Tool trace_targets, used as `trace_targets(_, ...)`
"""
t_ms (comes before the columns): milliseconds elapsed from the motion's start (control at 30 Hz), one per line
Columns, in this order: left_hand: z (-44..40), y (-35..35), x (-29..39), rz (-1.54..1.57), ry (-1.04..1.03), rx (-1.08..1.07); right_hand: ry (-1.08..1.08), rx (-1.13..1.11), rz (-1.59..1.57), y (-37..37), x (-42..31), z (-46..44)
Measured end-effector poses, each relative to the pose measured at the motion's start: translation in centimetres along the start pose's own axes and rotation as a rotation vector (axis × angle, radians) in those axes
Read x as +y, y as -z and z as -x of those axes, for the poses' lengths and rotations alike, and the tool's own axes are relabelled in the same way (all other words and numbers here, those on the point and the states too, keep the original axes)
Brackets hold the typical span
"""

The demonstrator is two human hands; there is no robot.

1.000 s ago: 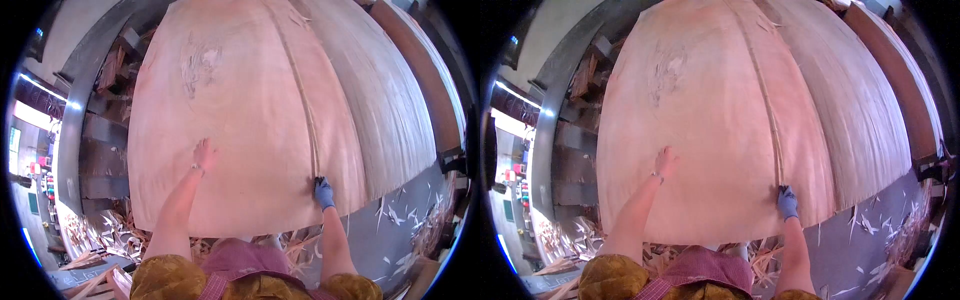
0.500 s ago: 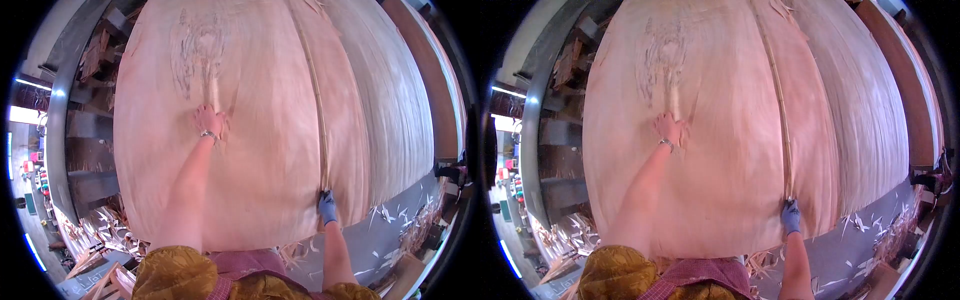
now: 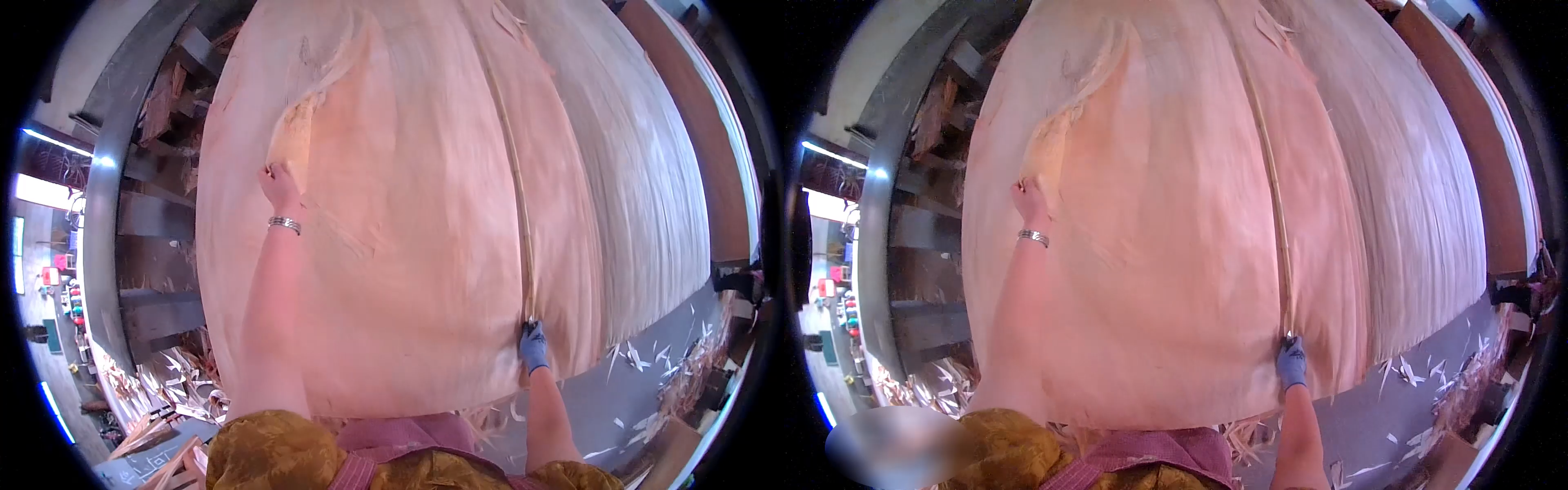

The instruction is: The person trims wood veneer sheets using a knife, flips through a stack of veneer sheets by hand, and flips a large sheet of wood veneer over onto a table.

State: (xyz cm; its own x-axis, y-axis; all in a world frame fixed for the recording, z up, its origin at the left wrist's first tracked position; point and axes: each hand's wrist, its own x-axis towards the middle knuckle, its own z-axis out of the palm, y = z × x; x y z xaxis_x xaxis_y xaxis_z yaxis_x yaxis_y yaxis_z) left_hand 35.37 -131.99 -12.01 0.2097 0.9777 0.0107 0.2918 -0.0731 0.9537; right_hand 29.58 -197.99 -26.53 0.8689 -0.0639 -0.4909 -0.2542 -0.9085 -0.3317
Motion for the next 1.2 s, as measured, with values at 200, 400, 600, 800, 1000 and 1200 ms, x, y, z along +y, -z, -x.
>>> trace_targets(200,1.6,6.6,6.4,-0.068,0.068,-0.427,0.024,0.005,0.027,0.0,0.4,0.1)
trace_targets(400,2.8,26.6,9.6,0.086,-0.040,-0.003,0.061,0.033,-0.026,-0.4,1.2,0.6)
trace_targets(600,22.1,58.1,3.3,-0.192,-0.019,0.404,0.151,0.167,0.031,0.2,2.2,1.6)
trace_targets(800,42.3,75.5,-10.3,-0.518,0.416,0.652,0.392,0.429,0.039,3.5,0.5,13.2)
trace_targets(1000,51.4,82.7,-19.4,-0.629,0.795,0.638,0.423,0.142,0.024,3.9,-3.6,25.9)
trace_targets(1200,49.9,88.1,-25.4,-0.579,0.878,0.530,0.554,-0.041,-0.124,-0.7,-8.4,34.6)
